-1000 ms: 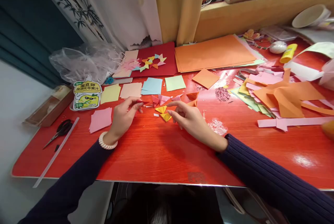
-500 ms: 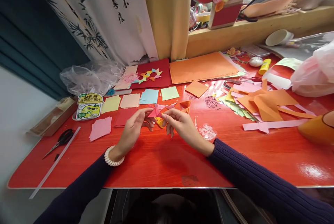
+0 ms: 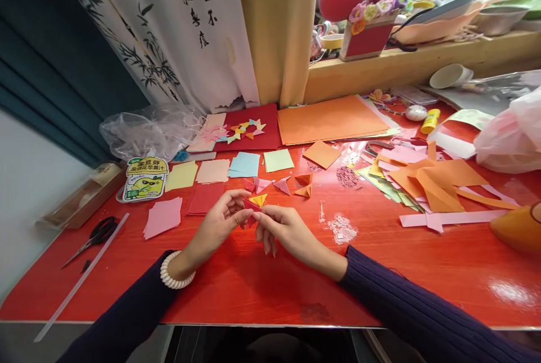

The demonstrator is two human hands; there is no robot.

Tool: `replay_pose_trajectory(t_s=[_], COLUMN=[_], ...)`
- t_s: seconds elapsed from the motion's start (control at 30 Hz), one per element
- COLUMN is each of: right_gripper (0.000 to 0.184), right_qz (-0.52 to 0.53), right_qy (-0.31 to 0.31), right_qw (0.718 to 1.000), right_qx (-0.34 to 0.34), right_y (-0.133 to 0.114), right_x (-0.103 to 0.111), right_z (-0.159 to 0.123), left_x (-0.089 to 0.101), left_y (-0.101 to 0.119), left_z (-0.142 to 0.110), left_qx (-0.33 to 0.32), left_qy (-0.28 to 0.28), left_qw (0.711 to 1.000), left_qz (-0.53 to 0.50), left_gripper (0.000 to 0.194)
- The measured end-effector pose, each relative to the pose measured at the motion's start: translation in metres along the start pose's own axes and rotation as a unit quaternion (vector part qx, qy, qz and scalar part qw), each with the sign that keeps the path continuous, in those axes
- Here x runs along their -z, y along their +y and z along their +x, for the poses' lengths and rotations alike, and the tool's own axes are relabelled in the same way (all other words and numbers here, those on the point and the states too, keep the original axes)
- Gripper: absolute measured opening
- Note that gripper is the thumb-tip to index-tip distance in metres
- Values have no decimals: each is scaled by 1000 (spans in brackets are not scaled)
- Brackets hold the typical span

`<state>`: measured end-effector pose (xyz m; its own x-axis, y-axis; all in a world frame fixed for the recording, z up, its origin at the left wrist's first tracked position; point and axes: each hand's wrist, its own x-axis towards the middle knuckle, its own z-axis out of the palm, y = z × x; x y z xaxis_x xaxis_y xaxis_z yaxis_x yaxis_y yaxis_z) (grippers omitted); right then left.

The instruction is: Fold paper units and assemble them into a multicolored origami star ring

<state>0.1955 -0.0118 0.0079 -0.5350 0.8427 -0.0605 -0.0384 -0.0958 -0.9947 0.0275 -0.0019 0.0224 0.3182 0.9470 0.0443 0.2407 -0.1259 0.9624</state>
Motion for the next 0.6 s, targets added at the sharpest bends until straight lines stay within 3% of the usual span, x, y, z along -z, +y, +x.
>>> replay_pose_trajectory(t_s=[0.07,0.13,0.17,0.23,0.37,0.5,0.6], right_gripper=[34,34,34,30,23,16,11], right_qz=[-21,-137,-232,-437,-511,-571,-587], right_qy=[13,14,21,71,102,68,52], right_qw=[1000,990,970,886,842,804,791], right_qx=[6,40,72,133,141,151,164], right_y=[2,2,1,-6,-20,-16,-5], right_x=[0,7,13,28,46,36,26], right_z=[3,10,16,29,61,83,91], left_x=[1,4,8,16,31,35,34], left_y=[0,-1,-2,-8,-22,-30,-29], left_z=[1,4,6,10,14,13,12], left_qx=[26,30,34,57,83,76,80], left_qy=[0,12,21,38,64,76,67], left_qw=[999,999,998,994,988,987,988], left_qz=[-25,-34,-49,-89,-117,-118,-117], left_gripper=[21,24,25,26,28,30,33])
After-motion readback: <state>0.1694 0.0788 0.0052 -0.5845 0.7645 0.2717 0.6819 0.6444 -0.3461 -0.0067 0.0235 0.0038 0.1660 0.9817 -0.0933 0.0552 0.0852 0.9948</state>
